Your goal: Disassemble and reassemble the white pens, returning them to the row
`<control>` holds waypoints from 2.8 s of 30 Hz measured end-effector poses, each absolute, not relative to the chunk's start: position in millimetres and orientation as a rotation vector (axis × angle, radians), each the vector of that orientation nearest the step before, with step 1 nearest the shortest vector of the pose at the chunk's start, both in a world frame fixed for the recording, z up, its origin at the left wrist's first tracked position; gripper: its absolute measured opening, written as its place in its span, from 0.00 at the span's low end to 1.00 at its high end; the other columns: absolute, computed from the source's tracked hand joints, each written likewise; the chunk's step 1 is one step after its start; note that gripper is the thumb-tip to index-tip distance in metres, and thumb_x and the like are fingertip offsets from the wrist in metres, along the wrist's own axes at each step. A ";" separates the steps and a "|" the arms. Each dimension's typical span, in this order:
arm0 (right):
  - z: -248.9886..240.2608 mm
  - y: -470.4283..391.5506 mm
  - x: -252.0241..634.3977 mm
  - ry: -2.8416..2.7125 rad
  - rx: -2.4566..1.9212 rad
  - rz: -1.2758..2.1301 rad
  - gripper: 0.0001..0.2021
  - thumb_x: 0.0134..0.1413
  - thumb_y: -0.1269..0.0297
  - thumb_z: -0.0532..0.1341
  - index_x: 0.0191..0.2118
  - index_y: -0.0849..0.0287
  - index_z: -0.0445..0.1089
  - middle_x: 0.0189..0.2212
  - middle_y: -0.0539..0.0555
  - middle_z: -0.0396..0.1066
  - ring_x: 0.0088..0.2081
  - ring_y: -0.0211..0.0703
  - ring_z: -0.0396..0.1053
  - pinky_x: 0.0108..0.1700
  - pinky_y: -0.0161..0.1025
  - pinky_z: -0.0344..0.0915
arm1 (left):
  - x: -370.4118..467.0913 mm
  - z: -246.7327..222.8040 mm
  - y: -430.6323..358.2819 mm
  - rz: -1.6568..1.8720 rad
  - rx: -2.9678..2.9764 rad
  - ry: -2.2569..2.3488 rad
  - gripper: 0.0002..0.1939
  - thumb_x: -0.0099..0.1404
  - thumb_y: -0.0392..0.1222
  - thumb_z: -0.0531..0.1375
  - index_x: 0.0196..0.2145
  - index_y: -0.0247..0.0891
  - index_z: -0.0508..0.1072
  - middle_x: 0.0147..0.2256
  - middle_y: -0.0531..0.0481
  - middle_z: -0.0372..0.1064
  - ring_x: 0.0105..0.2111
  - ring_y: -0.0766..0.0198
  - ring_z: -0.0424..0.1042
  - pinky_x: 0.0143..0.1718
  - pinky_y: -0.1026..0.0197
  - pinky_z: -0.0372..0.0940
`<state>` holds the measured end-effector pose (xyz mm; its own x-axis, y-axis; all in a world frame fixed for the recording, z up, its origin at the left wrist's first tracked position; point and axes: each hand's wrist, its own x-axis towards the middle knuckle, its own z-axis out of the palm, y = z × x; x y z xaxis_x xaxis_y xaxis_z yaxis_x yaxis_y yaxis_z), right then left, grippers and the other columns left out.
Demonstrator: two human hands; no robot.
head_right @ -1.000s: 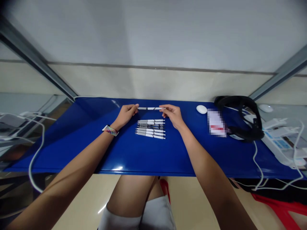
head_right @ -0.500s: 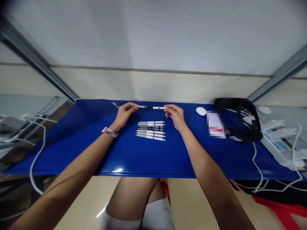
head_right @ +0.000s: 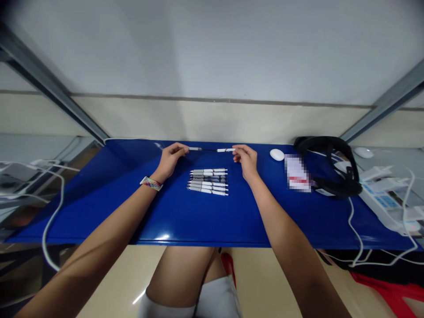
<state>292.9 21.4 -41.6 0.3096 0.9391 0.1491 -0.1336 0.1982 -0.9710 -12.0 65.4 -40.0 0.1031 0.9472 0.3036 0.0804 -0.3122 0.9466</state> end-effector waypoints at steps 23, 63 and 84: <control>-40.6 25.3 298.5 -0.809 -1.060 0.886 0.09 0.44 0.63 0.68 0.34 0.59 0.82 0.23 0.50 0.73 0.22 0.36 0.66 0.25 0.35 0.61 | -13.4 -44.5 67.8 1.352 1.528 1.009 0.12 0.63 0.49 0.70 0.35 0.38 0.82 0.34 0.48 0.78 0.36 0.60 0.73 0.44 0.56 0.66; -35.1 11.0 277.0 -1.182 -1.019 1.124 0.14 0.48 0.56 0.76 0.41 0.55 0.84 0.31 0.53 0.80 0.29 0.39 0.74 0.34 0.40 0.72 | -9.5 -32.7 55.8 1.105 1.748 1.036 0.26 0.72 0.62 0.62 0.26 0.40 0.79 0.27 0.48 0.75 0.31 0.58 0.73 0.42 0.55 0.65; -39.1 12.3 279.3 -1.281 -1.032 1.057 0.16 0.49 0.54 0.77 0.43 0.54 0.86 0.28 0.52 0.80 0.28 0.42 0.75 0.34 0.42 0.73 | -8.3 -32.8 56.8 1.062 1.769 1.048 0.29 0.72 0.67 0.59 0.22 0.42 0.69 0.24 0.50 0.66 0.27 0.60 0.62 0.34 0.55 0.58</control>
<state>279.3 12.3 -39.1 0.0082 0.9766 0.2150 -0.0260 0.2151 -0.9762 -8.3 56.8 -32.8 0.3030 0.9183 0.2548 0.2427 -0.3330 0.9112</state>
